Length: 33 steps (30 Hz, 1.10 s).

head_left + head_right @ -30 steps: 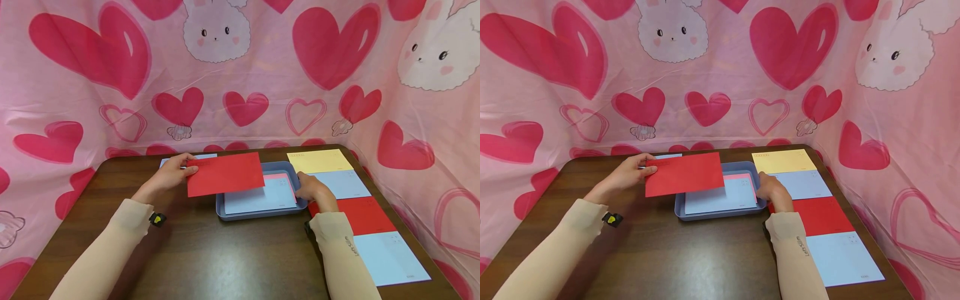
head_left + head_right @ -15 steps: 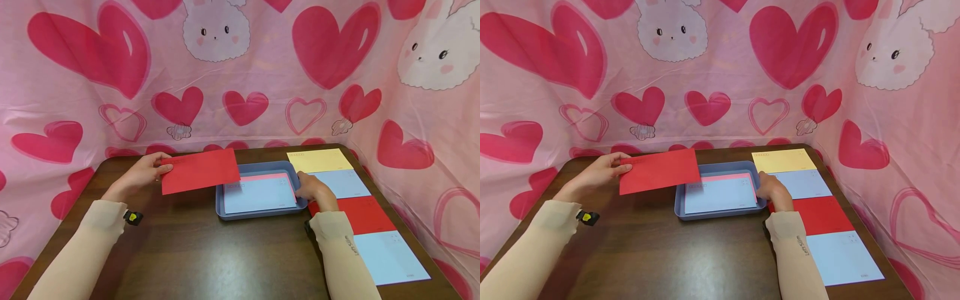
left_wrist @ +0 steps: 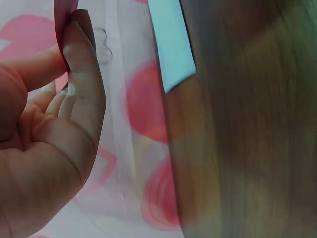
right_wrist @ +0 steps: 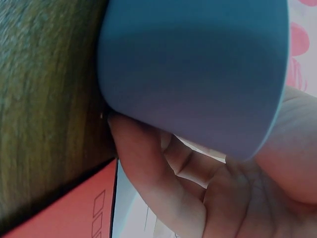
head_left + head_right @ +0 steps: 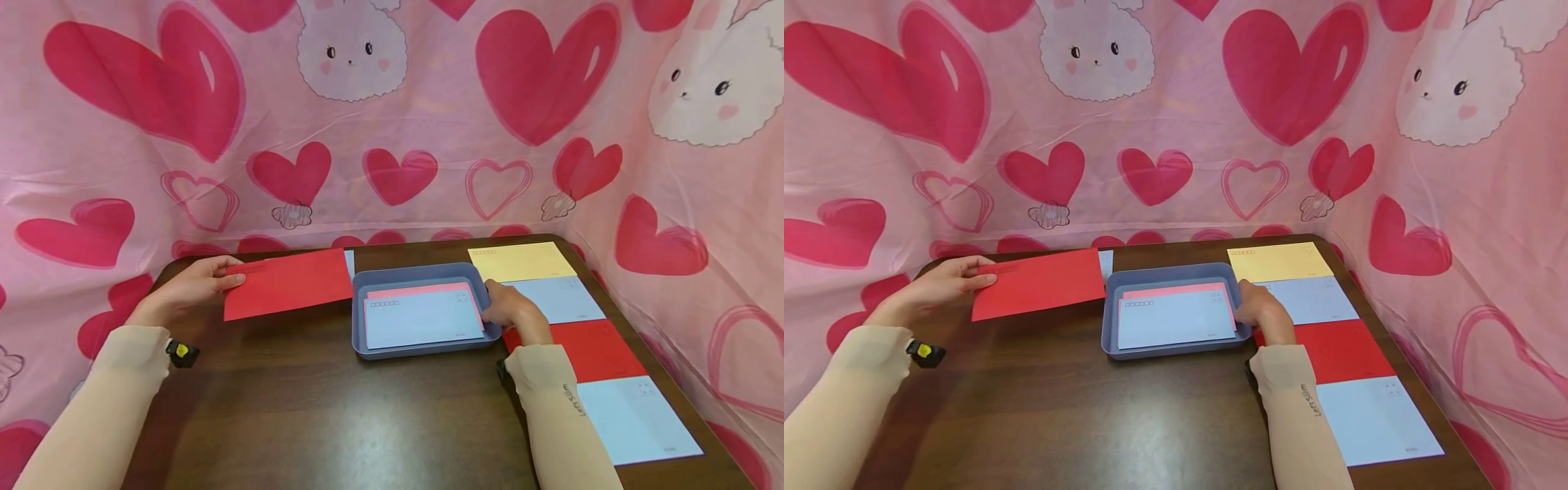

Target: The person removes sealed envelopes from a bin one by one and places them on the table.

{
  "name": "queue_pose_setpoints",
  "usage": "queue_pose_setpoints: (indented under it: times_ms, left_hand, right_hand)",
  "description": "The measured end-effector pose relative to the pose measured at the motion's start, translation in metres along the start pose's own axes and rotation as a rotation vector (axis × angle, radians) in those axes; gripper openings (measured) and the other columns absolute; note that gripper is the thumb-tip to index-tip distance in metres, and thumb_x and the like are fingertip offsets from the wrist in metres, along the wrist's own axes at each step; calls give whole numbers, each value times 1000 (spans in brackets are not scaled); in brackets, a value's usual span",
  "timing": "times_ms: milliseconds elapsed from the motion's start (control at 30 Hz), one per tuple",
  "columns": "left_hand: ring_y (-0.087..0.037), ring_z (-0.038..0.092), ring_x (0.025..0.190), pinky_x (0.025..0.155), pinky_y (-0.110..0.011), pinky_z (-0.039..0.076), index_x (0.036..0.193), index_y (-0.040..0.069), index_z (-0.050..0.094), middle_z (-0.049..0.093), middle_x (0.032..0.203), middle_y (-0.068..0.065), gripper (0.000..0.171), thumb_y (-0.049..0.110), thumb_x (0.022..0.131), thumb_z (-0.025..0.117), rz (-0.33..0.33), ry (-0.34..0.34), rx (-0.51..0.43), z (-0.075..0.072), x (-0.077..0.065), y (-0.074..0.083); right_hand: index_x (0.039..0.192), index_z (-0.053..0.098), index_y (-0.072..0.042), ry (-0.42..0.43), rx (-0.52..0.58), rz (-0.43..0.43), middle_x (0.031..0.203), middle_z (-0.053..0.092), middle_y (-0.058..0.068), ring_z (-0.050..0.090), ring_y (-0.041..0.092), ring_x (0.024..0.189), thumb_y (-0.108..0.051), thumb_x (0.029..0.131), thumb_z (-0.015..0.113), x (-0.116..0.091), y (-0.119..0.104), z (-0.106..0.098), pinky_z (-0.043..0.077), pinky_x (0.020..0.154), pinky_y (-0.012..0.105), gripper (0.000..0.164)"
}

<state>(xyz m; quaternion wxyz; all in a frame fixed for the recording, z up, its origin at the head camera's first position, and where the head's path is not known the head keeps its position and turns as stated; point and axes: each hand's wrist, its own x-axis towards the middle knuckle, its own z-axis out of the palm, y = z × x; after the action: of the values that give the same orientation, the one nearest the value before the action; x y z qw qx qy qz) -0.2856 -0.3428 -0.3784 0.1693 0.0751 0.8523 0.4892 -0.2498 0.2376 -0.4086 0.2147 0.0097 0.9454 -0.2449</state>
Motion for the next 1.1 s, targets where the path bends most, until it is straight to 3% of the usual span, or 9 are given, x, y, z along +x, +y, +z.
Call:
queue_pose_setpoints:
  times_ms: [233, 500, 733, 867, 1100]
  left_hand:
    - [-18, 73, 93, 87, -34, 62, 142, -8, 46, 71, 116, -9, 47, 21, 108, 62, -17, -65, 41, -6, 3, -14]
    - [-20, 71, 97, 86, -36, 62, 139, -9, 49, 70, 120, -18, 41, 14, 107, 62, -2, -148, 29, 3, 11, -27]
    - [-24, 68, 101, 87, -38, 62, 136, -9, 49, 67, 121, -20, 39, 13, 107, 62, -5, -173, 49, 13, 17, -26]
    - [-26, 66, 98, 84, -39, 63, 133, -10, 52, 66, 118, -21, 37, 14, 107, 62, -4, -146, 118, 19, 20, -24]
    - [-28, 60, 100, 80, -37, 63, 127, -2, 61, 61, 109, -16, 34, 19, 103, 71, -74, -9, 308, 33, 24, -22]
  right_hand:
    - [158, 27, 11, 7, -8, -16, 145, 49, 37, 62, 40, 109, -10, 94, 74, 0, 0, 0, 61, 87, 47, 82]
    - [157, 29, 12, 10, -34, -17, 142, 51, 36, 60, 40, 108, -11, 92, 75, 1, 1, -1, 59, 86, 46, 82]
    - [157, 29, 11, 9, -38, -12, 142, 51, 36, 61, 40, 108, -11, 92, 75, 1, 1, -1, 60, 87, 47, 83]
    - [157, 29, 11, 7, -37, -7, 142, 51, 36, 60, 40, 109, -11, 92, 75, 1, 0, 0, 60, 86, 46, 83]
    - [157, 28, 11, 6, -24, -9, 143, 50, 36, 62, 40, 108, -10, 92, 75, 0, 0, -1, 61, 86, 46, 83]
